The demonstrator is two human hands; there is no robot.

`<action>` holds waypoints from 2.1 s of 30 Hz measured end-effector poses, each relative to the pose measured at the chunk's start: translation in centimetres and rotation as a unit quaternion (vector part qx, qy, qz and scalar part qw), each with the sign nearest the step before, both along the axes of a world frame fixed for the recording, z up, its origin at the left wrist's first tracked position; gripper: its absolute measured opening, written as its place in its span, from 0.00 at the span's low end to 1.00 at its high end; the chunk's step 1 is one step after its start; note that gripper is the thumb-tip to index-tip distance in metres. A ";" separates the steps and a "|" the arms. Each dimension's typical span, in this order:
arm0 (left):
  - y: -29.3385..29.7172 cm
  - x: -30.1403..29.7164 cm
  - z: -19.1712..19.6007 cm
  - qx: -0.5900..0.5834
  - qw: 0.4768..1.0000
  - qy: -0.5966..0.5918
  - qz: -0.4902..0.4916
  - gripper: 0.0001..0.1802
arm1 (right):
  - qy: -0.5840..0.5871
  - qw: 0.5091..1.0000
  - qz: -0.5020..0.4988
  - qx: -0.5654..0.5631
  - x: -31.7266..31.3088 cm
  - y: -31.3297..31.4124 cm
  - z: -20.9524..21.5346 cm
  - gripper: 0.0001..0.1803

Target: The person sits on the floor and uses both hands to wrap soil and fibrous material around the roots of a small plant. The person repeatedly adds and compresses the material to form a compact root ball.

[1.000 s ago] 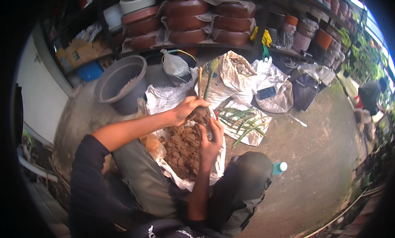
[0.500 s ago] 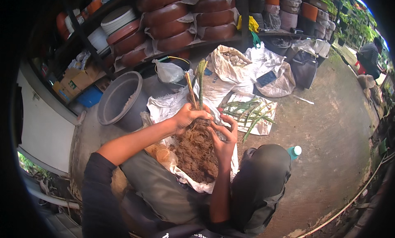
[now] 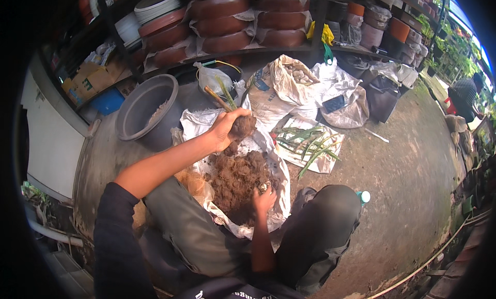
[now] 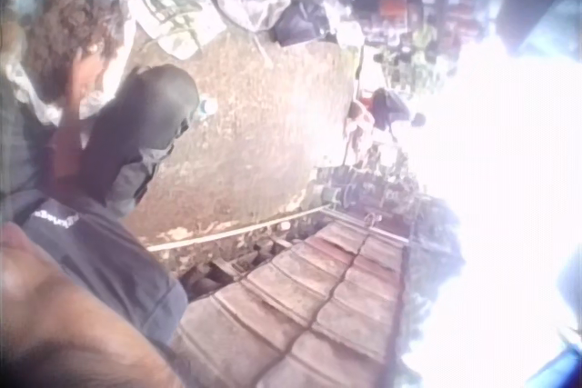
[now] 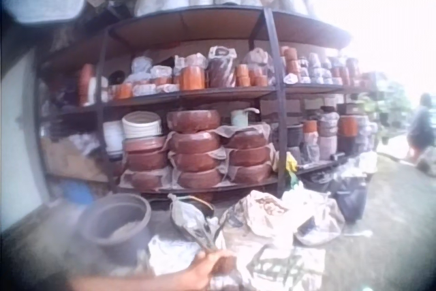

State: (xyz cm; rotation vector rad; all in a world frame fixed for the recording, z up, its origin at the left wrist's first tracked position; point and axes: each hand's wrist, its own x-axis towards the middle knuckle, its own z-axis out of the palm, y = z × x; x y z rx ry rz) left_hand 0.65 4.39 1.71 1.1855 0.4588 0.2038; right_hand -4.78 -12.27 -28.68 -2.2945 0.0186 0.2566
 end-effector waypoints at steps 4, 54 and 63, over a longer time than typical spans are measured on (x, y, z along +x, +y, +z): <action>-0.7 0.4 -0.2 0.008 1.000 0.011 -0.001 0.27 | -0.026 0.993 0.107 -0.045 -5.7 0.0 -5.0 0.38; 1.4 2.5 -0.9 0.228 0.965 0.117 -0.058 0.34 | 0.063 0.992 -0.010 0.107 -4.3 -2.0 -0.7 0.41; 0.6 3.7 -1.1 0.202 0.974 0.084 -0.055 0.37 | 0.178 0.903 -0.040 0.388 -2.6 0.9 -0.5 0.28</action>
